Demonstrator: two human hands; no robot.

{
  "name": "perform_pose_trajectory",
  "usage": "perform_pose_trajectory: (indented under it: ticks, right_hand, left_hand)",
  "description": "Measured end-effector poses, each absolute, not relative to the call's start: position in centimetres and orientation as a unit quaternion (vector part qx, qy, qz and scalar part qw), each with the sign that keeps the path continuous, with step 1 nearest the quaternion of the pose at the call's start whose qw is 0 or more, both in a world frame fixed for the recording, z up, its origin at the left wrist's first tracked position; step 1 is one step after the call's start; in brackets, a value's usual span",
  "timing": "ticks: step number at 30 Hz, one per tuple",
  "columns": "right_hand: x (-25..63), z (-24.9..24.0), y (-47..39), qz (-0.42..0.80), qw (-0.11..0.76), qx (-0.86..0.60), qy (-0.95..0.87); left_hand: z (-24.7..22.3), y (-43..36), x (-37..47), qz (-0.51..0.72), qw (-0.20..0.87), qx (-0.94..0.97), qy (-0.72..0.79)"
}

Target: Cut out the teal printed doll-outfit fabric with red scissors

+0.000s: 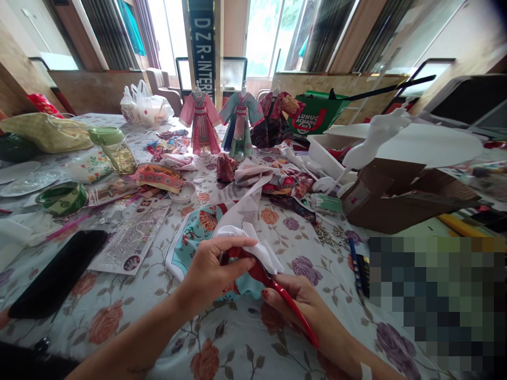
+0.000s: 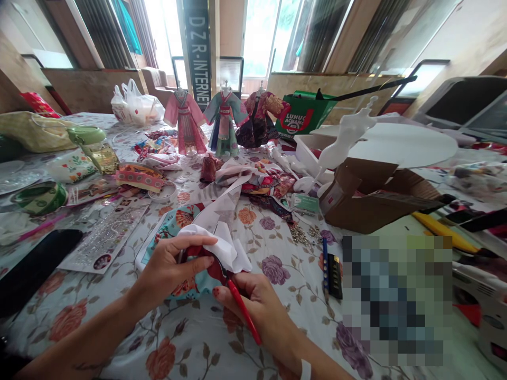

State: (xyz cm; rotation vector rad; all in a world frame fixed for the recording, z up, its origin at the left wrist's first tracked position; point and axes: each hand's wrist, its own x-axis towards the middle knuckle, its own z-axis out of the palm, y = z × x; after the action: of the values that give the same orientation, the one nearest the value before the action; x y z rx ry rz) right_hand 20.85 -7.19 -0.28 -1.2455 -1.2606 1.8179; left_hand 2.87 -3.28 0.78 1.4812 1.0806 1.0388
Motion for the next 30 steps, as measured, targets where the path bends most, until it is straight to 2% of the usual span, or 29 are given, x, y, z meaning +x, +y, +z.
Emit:
perform_pose_trajectory:
  ticks: [11, 30]
  right_hand:
    - [20.85, -0.26, -7.38, 0.672, 0.300, -0.487, -0.470]
    - [20.78, 0.31, -7.65, 0.661, 0.298, -0.495, -0.478]
  left_hand:
    - [0.90, -3.04, 2.67, 0.452, 0.475, 0.610, 0.445]
    - [1.36, -3.08, 2.79, 0.421, 0.470, 0.623, 0.463]
